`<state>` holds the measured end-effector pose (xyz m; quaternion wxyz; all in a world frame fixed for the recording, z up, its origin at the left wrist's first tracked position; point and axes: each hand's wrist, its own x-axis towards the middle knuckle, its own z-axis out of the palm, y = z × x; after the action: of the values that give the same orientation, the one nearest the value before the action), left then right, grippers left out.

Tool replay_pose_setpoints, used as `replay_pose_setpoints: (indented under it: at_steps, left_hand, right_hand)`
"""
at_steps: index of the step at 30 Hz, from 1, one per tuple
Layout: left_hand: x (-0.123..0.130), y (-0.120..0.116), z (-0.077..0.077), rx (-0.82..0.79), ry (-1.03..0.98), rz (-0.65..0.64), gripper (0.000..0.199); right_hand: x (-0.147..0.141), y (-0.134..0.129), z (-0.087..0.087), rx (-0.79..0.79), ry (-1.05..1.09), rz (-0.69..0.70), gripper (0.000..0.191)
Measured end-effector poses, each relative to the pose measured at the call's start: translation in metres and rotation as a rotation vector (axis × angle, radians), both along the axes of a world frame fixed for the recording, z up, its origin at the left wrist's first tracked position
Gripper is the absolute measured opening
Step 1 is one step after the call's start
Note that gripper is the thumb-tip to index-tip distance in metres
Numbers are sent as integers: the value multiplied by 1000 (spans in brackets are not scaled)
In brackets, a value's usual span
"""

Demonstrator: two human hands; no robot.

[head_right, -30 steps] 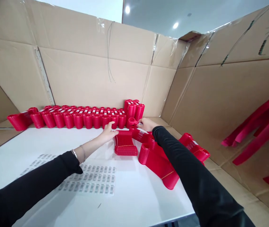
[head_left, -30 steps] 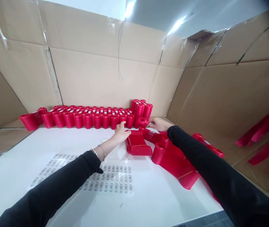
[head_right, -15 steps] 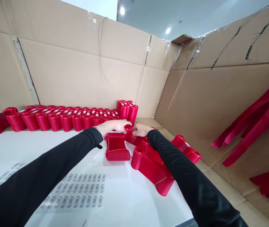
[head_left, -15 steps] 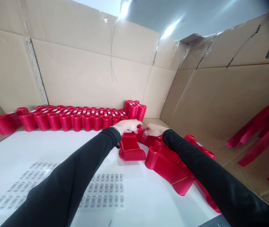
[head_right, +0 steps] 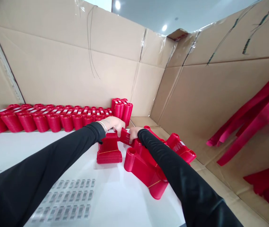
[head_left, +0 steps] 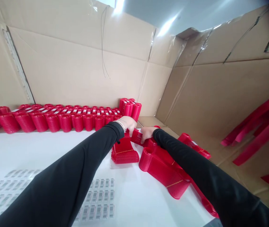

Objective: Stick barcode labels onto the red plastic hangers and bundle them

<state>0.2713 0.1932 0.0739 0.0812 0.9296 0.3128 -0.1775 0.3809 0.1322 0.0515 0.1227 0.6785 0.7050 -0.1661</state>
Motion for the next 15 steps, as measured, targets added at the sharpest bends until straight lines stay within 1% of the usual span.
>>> replay_pose_setpoints:
  at_steps: [4,7,9,12,15]
  left_hand:
    - [6,9,1,-25,10,19,43]
    - [10,13,-6,-63,-35,28,48]
    - [10,16,-14,-97,-112,23,52]
    - [5,20,-27,-161,-279,23,65]
    - [-2,24,-37,-237,-428,71,80]
  right_hand:
    - [6,9,-2,-29,-19,-18,25]
    - [14,11,-2,-46,-18,-21,31]
    - [19,10,-2,-49,-19,-27,33]
    - [24,8,-3,-41,-63,-55,36]
    - [25,9,-6,-33,-118,-77,42]
